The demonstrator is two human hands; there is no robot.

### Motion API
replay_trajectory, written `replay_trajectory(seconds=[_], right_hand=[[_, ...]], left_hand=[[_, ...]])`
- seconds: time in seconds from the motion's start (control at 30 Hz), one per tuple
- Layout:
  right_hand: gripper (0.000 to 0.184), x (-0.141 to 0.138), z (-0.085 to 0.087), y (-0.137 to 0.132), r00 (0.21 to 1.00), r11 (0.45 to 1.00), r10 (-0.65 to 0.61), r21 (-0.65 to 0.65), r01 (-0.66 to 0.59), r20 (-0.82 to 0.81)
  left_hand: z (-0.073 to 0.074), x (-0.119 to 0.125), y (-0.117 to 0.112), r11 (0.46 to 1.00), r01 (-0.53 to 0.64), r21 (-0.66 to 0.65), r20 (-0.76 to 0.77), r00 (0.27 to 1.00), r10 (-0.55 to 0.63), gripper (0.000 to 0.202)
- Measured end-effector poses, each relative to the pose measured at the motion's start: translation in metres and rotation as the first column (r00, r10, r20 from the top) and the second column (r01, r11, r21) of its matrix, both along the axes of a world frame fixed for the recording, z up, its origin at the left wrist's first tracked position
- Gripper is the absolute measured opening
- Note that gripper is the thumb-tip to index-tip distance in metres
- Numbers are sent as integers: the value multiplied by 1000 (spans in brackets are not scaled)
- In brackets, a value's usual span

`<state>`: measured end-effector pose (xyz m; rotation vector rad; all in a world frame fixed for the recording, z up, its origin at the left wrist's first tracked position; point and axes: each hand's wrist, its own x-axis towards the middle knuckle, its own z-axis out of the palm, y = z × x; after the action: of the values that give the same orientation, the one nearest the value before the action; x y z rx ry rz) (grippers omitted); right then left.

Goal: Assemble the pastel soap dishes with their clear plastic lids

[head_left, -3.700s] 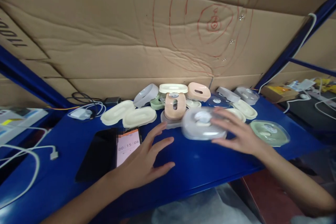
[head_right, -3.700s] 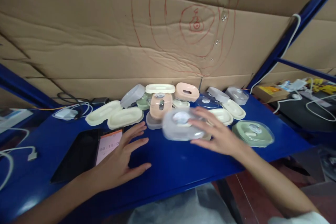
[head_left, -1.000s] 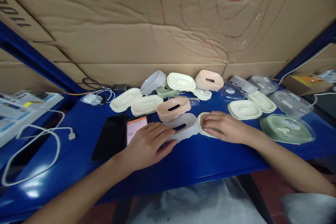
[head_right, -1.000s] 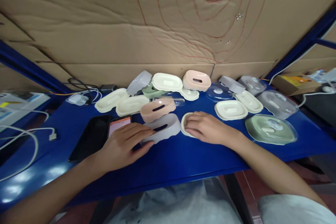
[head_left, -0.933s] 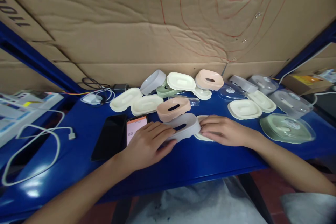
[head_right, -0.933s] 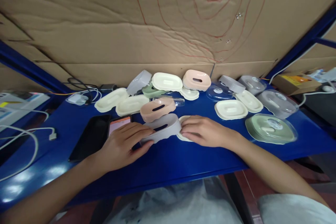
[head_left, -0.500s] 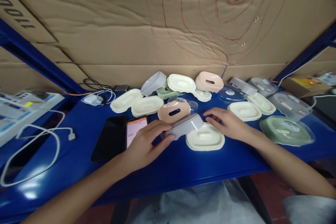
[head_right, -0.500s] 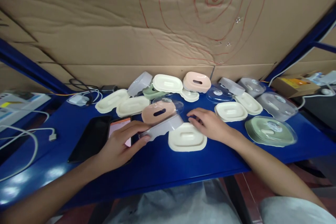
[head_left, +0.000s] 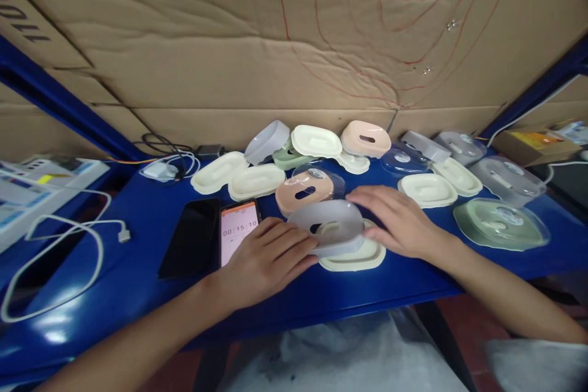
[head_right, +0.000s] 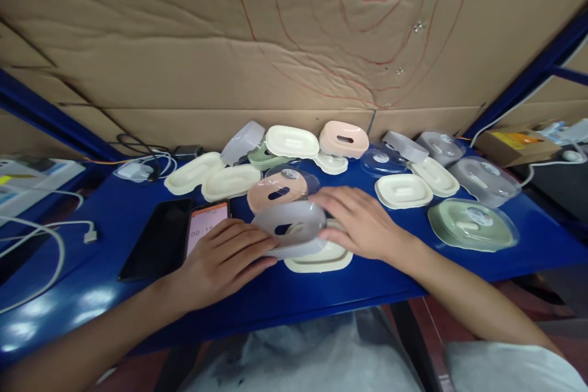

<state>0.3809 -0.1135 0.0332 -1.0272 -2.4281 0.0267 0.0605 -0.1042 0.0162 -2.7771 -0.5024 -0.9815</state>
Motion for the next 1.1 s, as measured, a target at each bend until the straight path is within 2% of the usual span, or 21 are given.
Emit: replay_trajectory(seconds=[0.1, 0.17, 0.27, 0.33, 0.4, 0.47, 0.5, 0.53, 0.63, 0.67, 0.7, 0.77, 0.83, 0.93, 1.1], right_hand=[[55, 13, 8, 3, 963, 952, -265, -172, 252, -58], [51, 25, 11, 7, 943, 875, -333, -382, 297, -29], [51, 33, 6, 9, 963, 708, -267, -685, 173, -34], [52, 29, -1, 8, 966, 618, -228, -784, 47, -122], [51, 20, -6, 5, 955, 567, -204, -821, -65, -216], [50, 10, -8, 3, 941, 551, -178, -822, -147, -287], [49, 6, -8, 3, 939, 567, -161, -807, -164, -304], [49, 3, -7, 2, 942, 612, -139, -774, -160, -305], [52, 1, -4, 1, 978, 846, -23, -526, -91, -207], [54, 1, -3, 1, 988, 904, 30, -417, -91, -152], [58, 0, -2, 0, 991, 938, 87, -326, -115, -100], [67, -3, -4, -2, 980, 954, 195, -227, -198, -35], [72, -8, -7, -5, 960, 943, 281, -182, -279, -18], [62, -18, -15, -8, 933, 924, 359, -146, -353, 16], [41, -26, -22, -10, 912, 911, 399, -151, -384, 94]], left_hand=[[0, -3, 2, 1000, -7, 21, 5, 1000, 7, 14], [1, -4, 2, 1000, 1, 26, 4, 1000, -1, 15], [3, -4, 0, 999, 34, 16, -16, 999, -34, 17], [4, -3, -2, 998, 55, 8, -38, 998, -55, 16], [4, -1, -4, 998, 66, 2, -58, 996, -66, 14], [3, 0, -5, 997, 75, 0, -71, 995, -75, 11], [3, 0, -5, 997, 81, 2, -74, 994, -80, 11], [2, 0, -4, 996, 85, 5, -77, 993, -84, 11], [1, -1, -3, 996, 85, 2, -93, 992, -85, 12], [0, -1, -3, 996, 85, 0, -101, 991, -85, 12], [0, -1, -3, 996, 89, -3, -110, 990, -89, 12], [-1, -1, -3, 994, 109, -6, -129, 986, -108, 10], [-2, -1, -3, 991, 132, -14, -156, 979, -132, 9], [-2, -1, -3, 987, 145, -64, -212, 965, -155, 12], [-3, -2, 0, 988, 115, -101, -332, 933, -142, 14]])
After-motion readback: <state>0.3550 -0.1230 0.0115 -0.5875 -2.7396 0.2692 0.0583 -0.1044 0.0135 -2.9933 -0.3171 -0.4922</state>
